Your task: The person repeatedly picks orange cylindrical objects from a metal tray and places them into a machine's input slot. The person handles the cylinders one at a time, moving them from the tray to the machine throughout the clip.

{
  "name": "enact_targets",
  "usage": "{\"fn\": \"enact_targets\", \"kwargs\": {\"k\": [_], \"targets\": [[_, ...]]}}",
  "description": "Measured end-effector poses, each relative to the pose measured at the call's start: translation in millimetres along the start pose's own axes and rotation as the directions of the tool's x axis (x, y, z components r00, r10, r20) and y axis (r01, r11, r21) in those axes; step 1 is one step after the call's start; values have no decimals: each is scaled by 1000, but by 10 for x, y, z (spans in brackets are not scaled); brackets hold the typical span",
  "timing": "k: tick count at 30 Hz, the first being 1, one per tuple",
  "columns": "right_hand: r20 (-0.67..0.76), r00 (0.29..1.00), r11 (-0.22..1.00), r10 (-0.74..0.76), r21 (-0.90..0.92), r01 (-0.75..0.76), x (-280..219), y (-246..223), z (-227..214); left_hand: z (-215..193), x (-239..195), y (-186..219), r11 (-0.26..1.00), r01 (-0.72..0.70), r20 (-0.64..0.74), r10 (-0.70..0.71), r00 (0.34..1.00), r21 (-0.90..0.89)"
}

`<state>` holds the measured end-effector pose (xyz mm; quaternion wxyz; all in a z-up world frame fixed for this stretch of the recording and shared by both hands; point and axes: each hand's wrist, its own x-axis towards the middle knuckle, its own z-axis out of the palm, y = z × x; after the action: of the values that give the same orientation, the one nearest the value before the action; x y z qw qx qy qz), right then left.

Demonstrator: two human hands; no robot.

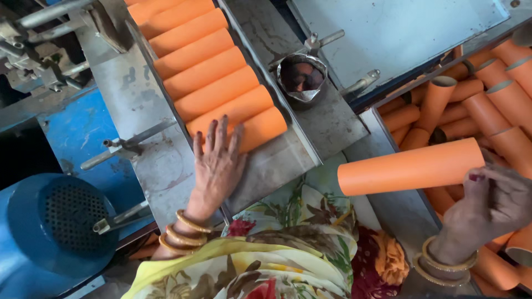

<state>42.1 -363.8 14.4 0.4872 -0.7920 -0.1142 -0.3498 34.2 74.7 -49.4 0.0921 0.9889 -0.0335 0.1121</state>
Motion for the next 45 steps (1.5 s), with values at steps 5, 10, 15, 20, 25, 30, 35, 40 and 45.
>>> {"fn": "enact_targets", "kwargs": {"k": [5, 10, 15, 20, 25, 30, 35, 40, 45], "targets": [[38, 999, 999, 4, 38, -5, -142, 39, 119, 81, 142, -92, 1000, 5, 4, -5, 1000, -24], [40, 997, 991, 70, 113, -74, -205, -14, 296, 90, 147, -92, 999, 10, 19, -9, 1000, -38], [49, 998, 968, 48, 244, -58, -136, 4, 475, 80, 143, -96, 999, 4, 5, -4, 1000, -54], [169, 973, 950, 159, 242, -198, -293, -46, 762, 84, 148, -95, 997, 11, 1, -11, 1000, -82], [258, 937, 898, 237, 310, -313, -476, -152, 1098, 82, 150, -95, 996, 12, 3, -12, 1000, -88], [322, 934, 861, 154, 420, -287, -588, -197, 1517, 54, 146, -110, 986, 36, -7, -37, 999, -164], [351, 921, 855, 171, 411, -316, -716, -250, 1898, -45, 130, -148, 940, 23, -38, -39, 999, -339], [309, 943, 931, 123, 293, -218, -672, -346, 2111, -197, 65, -112, 903, 10, -7, -14, 1000, -429], [418, 906, 997, -68, 1, 75, -434, -543, 2156, -198, 38, -57, 946, -20, 47, 37, 998, -322]]}}
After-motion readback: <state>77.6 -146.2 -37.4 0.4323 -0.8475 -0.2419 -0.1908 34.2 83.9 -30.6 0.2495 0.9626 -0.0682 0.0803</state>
